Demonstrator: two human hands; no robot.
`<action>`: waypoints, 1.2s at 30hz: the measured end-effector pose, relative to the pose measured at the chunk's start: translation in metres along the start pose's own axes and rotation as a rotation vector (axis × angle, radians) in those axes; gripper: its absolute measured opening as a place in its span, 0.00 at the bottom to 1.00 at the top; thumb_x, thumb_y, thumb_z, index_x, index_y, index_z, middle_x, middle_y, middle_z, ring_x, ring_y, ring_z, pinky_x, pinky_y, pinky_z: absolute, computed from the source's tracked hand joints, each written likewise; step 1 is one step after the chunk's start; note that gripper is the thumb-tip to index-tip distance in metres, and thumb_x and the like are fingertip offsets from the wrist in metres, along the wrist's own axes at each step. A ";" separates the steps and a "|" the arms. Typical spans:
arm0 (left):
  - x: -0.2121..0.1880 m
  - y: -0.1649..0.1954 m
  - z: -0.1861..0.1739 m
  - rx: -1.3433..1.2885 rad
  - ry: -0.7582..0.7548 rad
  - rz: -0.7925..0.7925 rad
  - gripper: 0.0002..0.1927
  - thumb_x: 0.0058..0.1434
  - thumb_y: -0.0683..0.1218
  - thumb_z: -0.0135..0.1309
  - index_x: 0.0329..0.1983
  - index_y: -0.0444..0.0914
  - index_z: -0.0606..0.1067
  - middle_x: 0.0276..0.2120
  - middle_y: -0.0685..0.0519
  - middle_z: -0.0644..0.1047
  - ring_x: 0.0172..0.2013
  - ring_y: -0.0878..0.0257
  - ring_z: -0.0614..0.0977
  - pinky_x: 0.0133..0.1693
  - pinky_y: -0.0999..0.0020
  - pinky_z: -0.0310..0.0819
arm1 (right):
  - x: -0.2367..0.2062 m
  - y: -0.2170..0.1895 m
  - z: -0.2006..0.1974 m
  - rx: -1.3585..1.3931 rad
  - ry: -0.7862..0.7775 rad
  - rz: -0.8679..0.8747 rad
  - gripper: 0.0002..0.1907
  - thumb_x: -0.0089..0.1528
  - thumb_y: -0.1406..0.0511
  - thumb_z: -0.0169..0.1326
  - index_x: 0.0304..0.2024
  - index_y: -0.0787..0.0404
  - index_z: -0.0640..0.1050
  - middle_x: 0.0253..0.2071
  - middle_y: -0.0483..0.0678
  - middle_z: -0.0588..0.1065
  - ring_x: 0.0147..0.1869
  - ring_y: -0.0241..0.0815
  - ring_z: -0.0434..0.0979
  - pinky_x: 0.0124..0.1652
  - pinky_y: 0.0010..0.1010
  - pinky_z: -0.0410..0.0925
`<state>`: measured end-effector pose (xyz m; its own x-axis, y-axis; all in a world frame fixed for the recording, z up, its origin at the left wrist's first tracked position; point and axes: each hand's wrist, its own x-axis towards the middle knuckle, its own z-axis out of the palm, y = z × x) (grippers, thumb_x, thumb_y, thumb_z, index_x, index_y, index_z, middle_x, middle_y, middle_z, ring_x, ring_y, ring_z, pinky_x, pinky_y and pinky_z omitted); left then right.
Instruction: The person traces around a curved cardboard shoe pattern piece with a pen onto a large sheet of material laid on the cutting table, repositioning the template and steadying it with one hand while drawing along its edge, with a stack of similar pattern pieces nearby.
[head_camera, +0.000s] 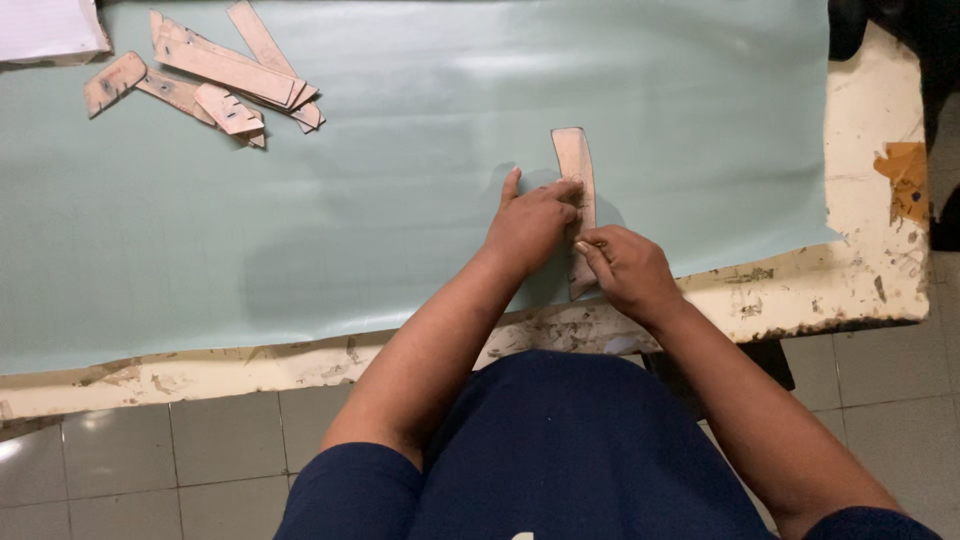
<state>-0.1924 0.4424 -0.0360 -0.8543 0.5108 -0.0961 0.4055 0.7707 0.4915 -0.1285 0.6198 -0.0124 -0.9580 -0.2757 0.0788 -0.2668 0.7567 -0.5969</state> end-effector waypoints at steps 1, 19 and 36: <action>0.000 0.001 -0.001 -0.004 -0.007 -0.010 0.14 0.64 0.45 0.47 0.42 0.50 0.83 0.65 0.64 0.71 0.64 0.68 0.70 0.70 0.37 0.35 | 0.001 0.000 0.001 -0.006 0.010 -0.023 0.09 0.67 0.62 0.56 0.43 0.62 0.80 0.40 0.51 0.80 0.42 0.53 0.80 0.43 0.41 0.73; -0.010 -0.022 0.026 -0.211 0.018 0.004 0.28 0.57 0.52 0.63 0.61 0.50 0.70 0.74 0.61 0.58 0.75 0.62 0.56 0.73 0.40 0.30 | 0.015 0.043 0.031 0.743 0.045 0.752 0.18 0.65 0.65 0.56 0.55 0.67 0.76 0.37 0.49 0.79 0.28 0.36 0.73 0.28 0.24 0.67; -0.008 -0.029 0.036 -0.168 0.097 -0.001 0.45 0.48 0.60 0.69 0.68 0.45 0.66 0.76 0.49 0.52 0.76 0.52 0.48 0.73 0.47 0.34 | 0.031 0.080 -0.044 0.248 0.104 0.405 0.14 0.61 0.67 0.58 0.49 0.64 0.78 0.43 0.48 0.79 0.44 0.35 0.77 0.47 0.31 0.71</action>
<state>-0.1853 0.4295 -0.0810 -0.8851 0.4650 -0.0167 0.3519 0.6924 0.6299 -0.1843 0.6980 -0.0230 -0.9885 0.0821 -0.1272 0.1505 0.6230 -0.7676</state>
